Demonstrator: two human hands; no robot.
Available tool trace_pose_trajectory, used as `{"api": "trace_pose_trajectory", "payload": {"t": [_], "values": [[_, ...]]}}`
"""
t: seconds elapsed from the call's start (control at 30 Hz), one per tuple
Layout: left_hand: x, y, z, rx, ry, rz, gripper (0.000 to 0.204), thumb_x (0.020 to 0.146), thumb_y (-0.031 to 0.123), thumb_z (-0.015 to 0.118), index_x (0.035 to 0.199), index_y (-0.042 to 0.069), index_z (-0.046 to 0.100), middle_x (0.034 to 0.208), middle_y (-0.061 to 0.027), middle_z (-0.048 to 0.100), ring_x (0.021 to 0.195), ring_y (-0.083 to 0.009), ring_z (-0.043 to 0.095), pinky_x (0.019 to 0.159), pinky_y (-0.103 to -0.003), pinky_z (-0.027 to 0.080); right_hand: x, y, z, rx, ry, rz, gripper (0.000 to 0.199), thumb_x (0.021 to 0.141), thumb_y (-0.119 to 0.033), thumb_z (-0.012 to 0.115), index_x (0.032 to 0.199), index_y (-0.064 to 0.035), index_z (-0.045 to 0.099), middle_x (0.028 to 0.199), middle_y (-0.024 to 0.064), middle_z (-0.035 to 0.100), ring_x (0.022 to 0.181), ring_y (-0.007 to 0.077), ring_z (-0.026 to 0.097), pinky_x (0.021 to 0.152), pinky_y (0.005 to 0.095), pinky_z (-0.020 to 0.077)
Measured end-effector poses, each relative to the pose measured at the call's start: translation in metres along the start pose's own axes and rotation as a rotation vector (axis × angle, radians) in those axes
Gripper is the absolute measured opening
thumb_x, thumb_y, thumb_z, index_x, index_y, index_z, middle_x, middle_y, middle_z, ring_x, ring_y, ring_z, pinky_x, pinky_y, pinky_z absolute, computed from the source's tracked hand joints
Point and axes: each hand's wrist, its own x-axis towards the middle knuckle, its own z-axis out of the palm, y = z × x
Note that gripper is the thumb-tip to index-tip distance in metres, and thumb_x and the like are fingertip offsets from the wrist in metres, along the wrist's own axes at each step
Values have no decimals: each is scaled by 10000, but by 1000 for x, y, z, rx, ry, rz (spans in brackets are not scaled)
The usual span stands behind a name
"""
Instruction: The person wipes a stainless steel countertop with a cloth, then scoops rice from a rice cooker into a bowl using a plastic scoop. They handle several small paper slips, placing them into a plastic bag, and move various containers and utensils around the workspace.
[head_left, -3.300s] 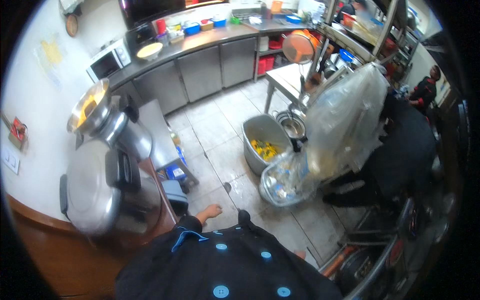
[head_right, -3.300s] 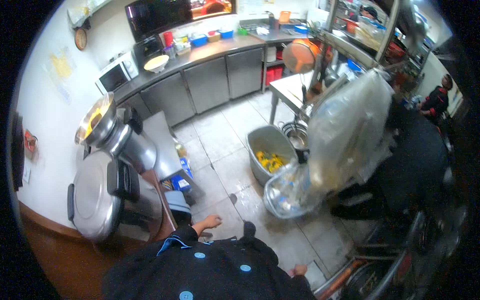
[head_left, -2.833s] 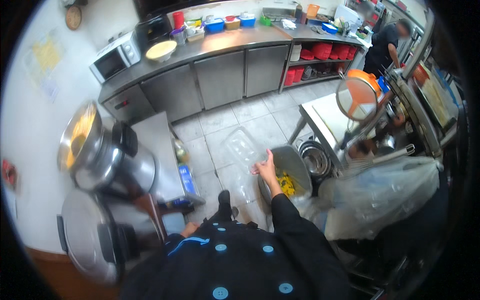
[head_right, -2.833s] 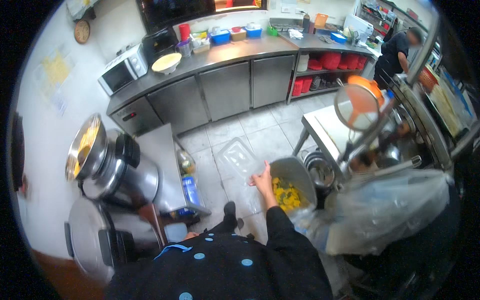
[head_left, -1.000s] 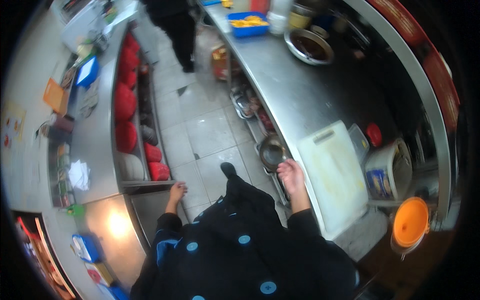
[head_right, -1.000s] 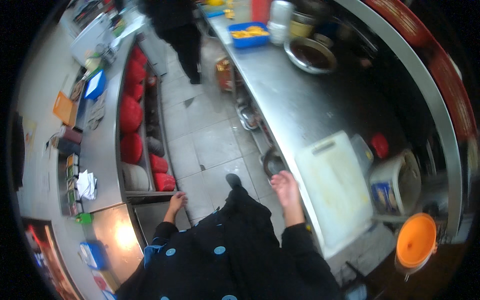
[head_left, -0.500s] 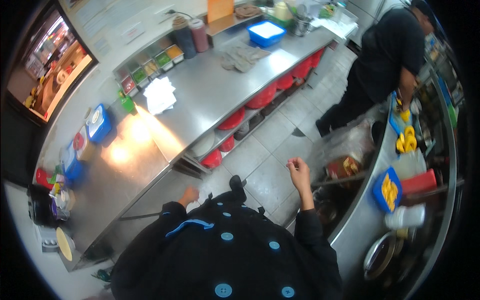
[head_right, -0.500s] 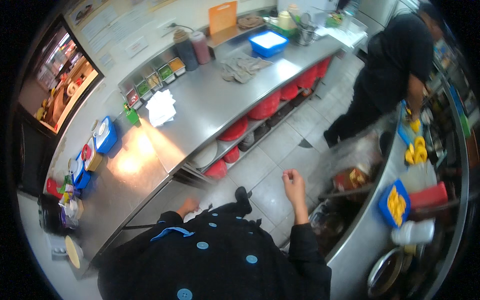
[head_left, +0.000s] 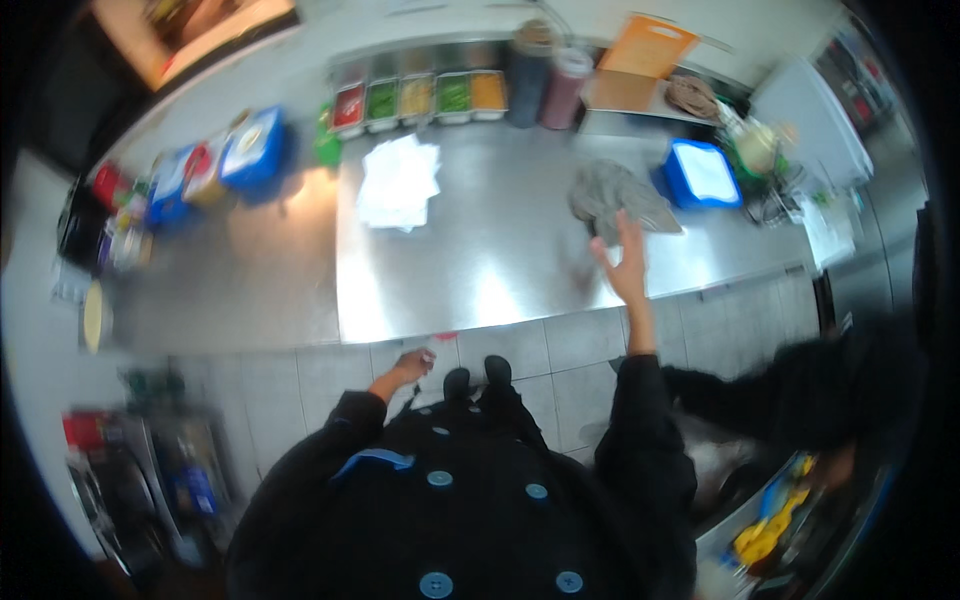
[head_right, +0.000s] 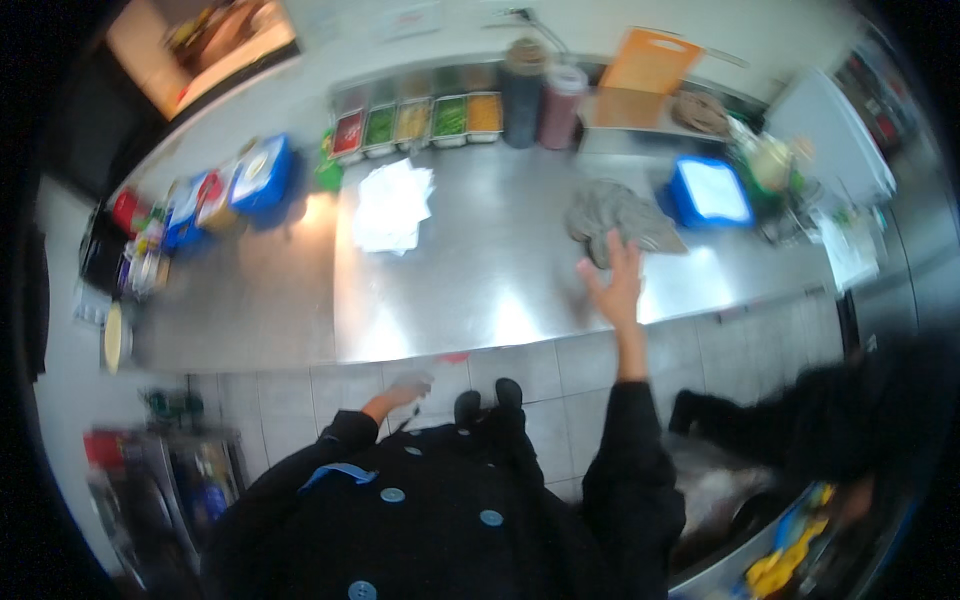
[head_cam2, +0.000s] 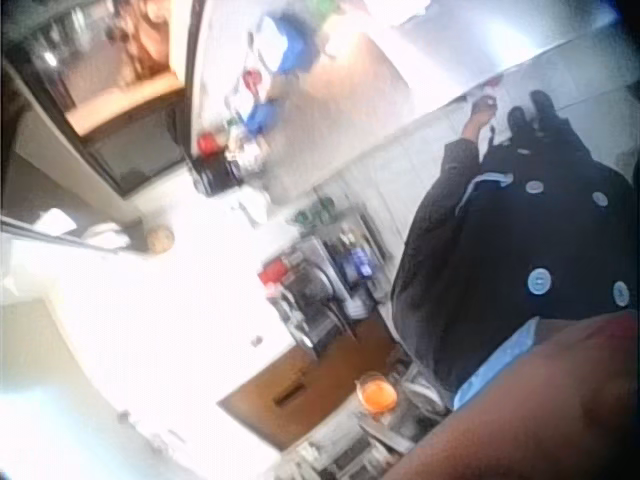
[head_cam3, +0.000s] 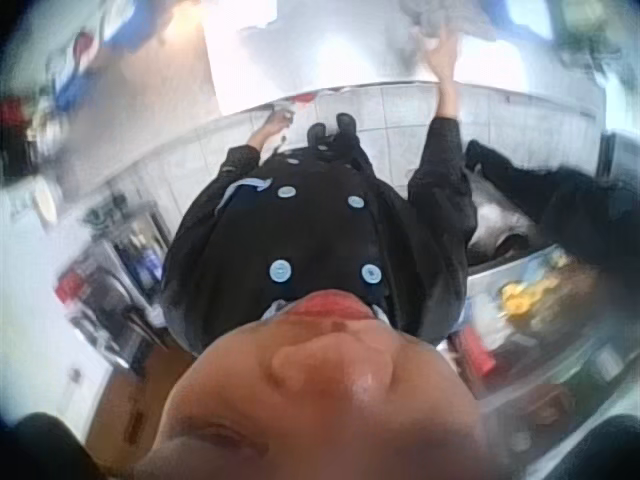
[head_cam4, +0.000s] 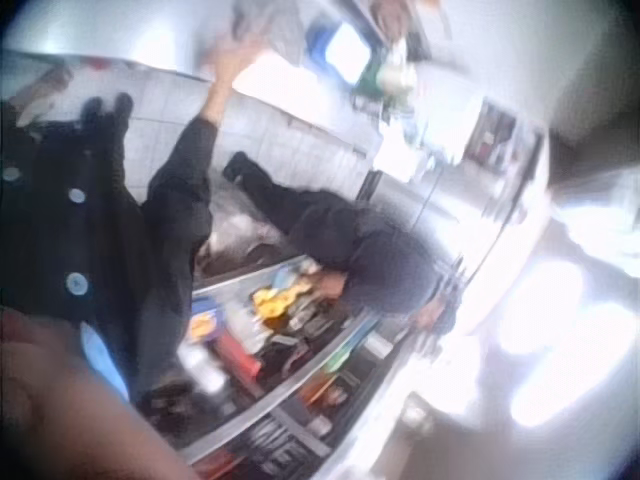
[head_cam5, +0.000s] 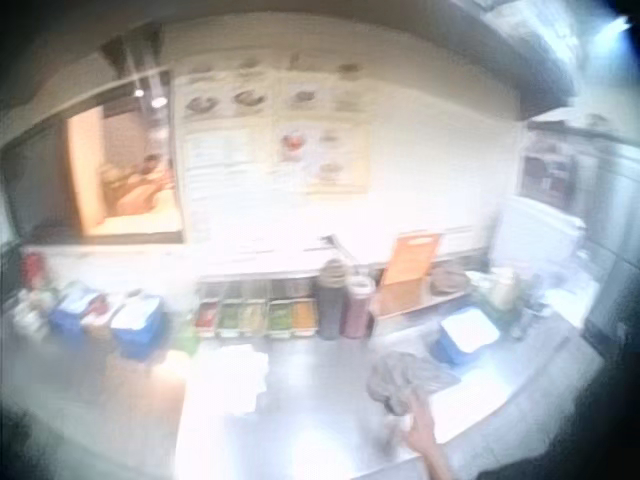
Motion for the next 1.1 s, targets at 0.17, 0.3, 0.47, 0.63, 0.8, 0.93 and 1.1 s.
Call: {"api": "trace_pose_trajectory", "payload": {"t": [0.17, 0.3, 0.47, 0.63, 0.8, 0.93, 1.1], "values": [[-65, -2, 3, -180, 431, -121, 245, 838, 169, 582, 1045, 47, 628, 793, -114, 664, 693, -194, 662, 660, -313, 520, 147, 70, 63, -481, -240, 142, 826, 763, -725, 513, 1442, -292, 331, 1544, 135, 154, 1400, 389, 163, 1053, 654, 138], [-155, -63, 47, -238, 646, -470, 229, 836, 169, 544, 985, 23, 638, 744, -121, 666, 638, -193, 657, 611, -321, 527, 105, 7, 133, -203, -211, -398, 531, 844, -342, 570, 1308, -94, 500, 1448, 152, 374, 1323, 383, 326, 1053, 596, 214], [-222, -120, 125, -468, 481, -815, 248, 840, 202, 505, 822, 10, 662, 719, -104, 663, 596, -187, 642, 576, -307, 522, -52, -150, 151, 421, -626, -861, 575, 522, 67, 558, 1028, -172, 686, 1248, 74, 545, 1105, 302, 496, 949, 393, 408], [-236, -150, 150, -694, 592, -708, 224, 860, 224, 522, 914, 40, 638, 733, -80, 653, 635, -166, 627, 556, -301, 505, -34, -287, 207, 744, -510, -675, 578, 643, 104, 517, 1151, -143, 641, 1292, 176, 485, 1194, 370, 456, 1008, 399, 375], [-248, -181, 114, -1144, 799, -634, 249, 893, 212, 525, 1097, 71, 554, 839, -91, 650, 647, -181, 619, 517, -300, 483, -50, -353, 301, 46, -695, -940, 495, 871, -208, 552, 1359, -225, 468, 1484, 171, 254, 1320, 415, 298, 1067, 510, 262], [-269, -221, 108, -1312, 1010, -580, 226, 903, 239, 540, 1061, 78, 558, 817, -113, 643, 628, -180, 605, 488, -288, 454, -114, -410, 394, -125, -709, -1158, 522, 928, -401, 472, 1422, -263, 372, 1543, 128, 142, 1378, 450, 156, 1087, 588, 155], [-333, -312, 132, -1568, 790, -659, 233, 903, 276, 552, 1077, 122, 553, 795, -89, 626, 623, -197, 598, 545, -352, 482, -185, -564, 462, 170, -853, -1330, 473, 907, -251, 519, 1372, -281, 440, 1529, 96, 201, 1384, 417, 178, 1049, 576, 265]]}}
